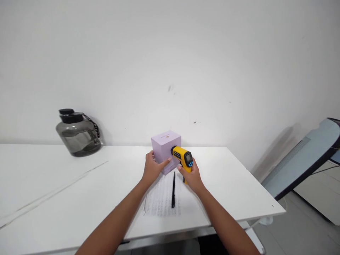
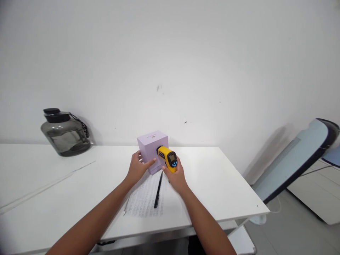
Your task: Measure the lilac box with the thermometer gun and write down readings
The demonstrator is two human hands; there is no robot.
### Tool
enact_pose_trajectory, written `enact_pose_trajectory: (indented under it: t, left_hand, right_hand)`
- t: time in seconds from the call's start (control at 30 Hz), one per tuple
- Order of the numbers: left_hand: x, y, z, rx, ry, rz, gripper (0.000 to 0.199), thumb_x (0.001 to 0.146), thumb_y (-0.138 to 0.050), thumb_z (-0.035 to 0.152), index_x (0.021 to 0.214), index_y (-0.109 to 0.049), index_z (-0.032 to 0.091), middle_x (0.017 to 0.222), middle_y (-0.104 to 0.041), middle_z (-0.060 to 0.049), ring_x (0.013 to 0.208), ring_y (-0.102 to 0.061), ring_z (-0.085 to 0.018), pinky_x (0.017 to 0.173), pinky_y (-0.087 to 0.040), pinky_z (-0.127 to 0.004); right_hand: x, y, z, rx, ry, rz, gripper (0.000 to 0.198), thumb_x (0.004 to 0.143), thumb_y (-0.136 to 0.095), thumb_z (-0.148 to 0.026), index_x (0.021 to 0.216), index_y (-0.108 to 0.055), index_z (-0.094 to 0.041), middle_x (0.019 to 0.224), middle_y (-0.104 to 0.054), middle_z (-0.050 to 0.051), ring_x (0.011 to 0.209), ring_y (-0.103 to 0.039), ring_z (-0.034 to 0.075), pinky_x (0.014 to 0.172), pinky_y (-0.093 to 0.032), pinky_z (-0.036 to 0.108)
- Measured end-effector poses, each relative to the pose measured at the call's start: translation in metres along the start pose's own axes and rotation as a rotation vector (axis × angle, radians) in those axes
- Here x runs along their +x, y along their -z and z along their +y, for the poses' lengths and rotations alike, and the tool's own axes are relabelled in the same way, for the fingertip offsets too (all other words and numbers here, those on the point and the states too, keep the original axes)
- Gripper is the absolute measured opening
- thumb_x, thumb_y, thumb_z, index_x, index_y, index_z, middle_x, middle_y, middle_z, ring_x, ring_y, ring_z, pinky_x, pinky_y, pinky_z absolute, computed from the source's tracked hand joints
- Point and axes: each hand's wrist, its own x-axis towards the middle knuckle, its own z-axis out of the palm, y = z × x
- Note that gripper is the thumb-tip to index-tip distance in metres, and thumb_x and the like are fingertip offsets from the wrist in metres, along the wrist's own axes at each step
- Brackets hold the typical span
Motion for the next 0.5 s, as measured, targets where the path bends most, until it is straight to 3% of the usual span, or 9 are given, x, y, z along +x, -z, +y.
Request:
enact_pose_trajectory:
  t: [0.13, 0.5]
  left_hand:
    - [-0.002, 0.002, 0.007, -0.044, 0.043, -0.031, 0.101, 0.067, -0.106, 0.063, 0.146, -0.060, 0.021, 0.149, -0.062, -0.016, 0.142, -0.070, -0.041, 0.122, -0.064, -0.063]
    - [-0.002, 0.002, 0.006, -0.039, 0.020, -0.038, 0.102, 0.065, -0.107, 0.062, 0.147, -0.061, 0.021, 0.152, -0.063, -0.018, 0.146, -0.070, -0.042, 0.123, -0.062, -0.063]
  right_hand:
    - [-0.002, -0.002, 0.005, -0.045, -0.001, -0.028, 0.070, 0.084, -0.090, -0.059, 0.142, -0.069, -0.024, 0.127, -0.087, 0.012, 0.118, -0.083, 0.033, 0.108, -0.069, 0.050]
    - [-0.003, -0.001, 0.013, -0.063, 0.018, -0.019, 0.065, 0.088, -0.089, -0.059, 0.140, -0.068, -0.026, 0.123, -0.087, 0.010, 0.114, -0.083, 0.031, 0.104, -0.070, 0.049]
